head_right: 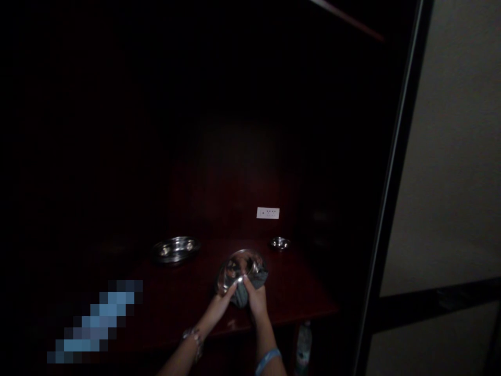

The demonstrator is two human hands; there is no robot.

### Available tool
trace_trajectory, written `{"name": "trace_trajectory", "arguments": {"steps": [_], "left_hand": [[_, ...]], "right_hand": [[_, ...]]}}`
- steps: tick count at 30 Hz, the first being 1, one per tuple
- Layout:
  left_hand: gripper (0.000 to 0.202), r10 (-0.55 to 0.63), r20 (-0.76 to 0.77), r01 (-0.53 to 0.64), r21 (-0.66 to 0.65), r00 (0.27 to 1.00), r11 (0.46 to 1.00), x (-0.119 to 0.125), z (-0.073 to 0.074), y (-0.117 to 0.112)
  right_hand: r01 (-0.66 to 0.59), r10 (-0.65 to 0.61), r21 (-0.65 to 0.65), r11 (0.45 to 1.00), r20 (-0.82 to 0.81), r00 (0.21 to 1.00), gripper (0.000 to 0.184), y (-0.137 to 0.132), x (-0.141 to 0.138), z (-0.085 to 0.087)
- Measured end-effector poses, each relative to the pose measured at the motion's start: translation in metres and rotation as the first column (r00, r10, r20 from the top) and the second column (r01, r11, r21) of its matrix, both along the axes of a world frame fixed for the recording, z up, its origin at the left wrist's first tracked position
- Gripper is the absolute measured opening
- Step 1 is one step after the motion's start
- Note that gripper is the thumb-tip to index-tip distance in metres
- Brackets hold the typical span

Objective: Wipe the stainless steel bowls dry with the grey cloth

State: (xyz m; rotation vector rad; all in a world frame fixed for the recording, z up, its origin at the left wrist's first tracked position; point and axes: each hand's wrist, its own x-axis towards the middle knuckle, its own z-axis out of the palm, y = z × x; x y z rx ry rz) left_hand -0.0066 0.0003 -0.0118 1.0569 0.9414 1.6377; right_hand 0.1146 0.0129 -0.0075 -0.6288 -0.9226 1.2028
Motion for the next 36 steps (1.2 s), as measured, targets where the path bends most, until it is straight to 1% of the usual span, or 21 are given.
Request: {"name": "trace_trajectory", "arguments": {"steps": [3,5,10,13,16,19,22,25,27,29,32,36], "left_hand": [[0.037,0.002,-0.032,-0.003,-0.026,1.000,1.000,-0.002,0.004,0.002],[0.037,0.043,-0.012,-0.043,-0.017,0.999,0.999,-0.005,0.009,0.001],[0.035,0.180,0.021,-0.181,0.067,0.983,0.981,-0.011,0.023,-0.008],[0.033,0.213,0.005,-0.213,0.074,0.977,0.974,-0.012,0.028,-0.015],[0.036,0.180,-0.048,-0.175,0.101,0.982,0.979,-0.011,0.028,-0.019],[0.042,0.081,-0.112,-0.071,0.087,0.990,0.994,-0.009,0.028,-0.022],[0.043,-0.015,-0.195,0.029,0.069,0.981,0.997,-0.006,0.027,-0.026],[0.040,-0.057,-0.243,0.088,0.119,0.968,0.989,-0.004,0.027,-0.028],[0.039,-0.038,-0.230,0.071,0.134,0.972,0.988,-0.003,0.025,-0.027],[0.039,-0.023,-0.202,0.048,0.120,0.979,0.992,-0.004,0.022,-0.024],[0.040,-0.029,-0.179,0.049,0.105,0.983,0.993,-0.006,0.016,-0.018],[0.040,-0.021,-0.145,0.034,0.092,0.989,0.995,-0.008,0.013,-0.015]], "right_hand": [[0.051,-0.051,0.002,0.999,0.027,0.998,0.058,0.003,0.000,-0.001],[0.093,-0.093,0.007,0.996,0.059,0.994,0.056,0.005,-0.001,-0.001],[0.184,-0.189,0.057,0.981,0.116,0.975,0.051,0.002,-0.001,0.001],[0.245,-0.253,0.069,0.967,0.150,0.956,0.050,-0.002,0.000,0.002],[0.273,-0.277,0.049,0.961,0.172,0.945,0.050,-0.002,0.001,0.003],[0.269,-0.268,0.019,0.963,0.143,0.953,0.053,-0.001,0.002,0.002],[0.242,-0.241,0.003,0.970,0.079,0.967,0.057,0.002,0.001,0.002],[0.184,-0.186,0.028,0.982,0.082,0.979,0.056,0.003,-0.001,0.002],[0.168,-0.173,0.054,0.984,0.105,0.979,0.054,0.003,-0.002,0.003],[0.165,-0.173,0.072,0.984,0.133,0.976,0.054,0.003,-0.003,0.003],[0.160,-0.172,0.082,0.984,0.181,0.968,0.052,0.001,-0.002,0.004],[0.190,-0.208,0.099,0.977,0.225,0.952,0.049,-0.005,-0.002,0.005]]}}
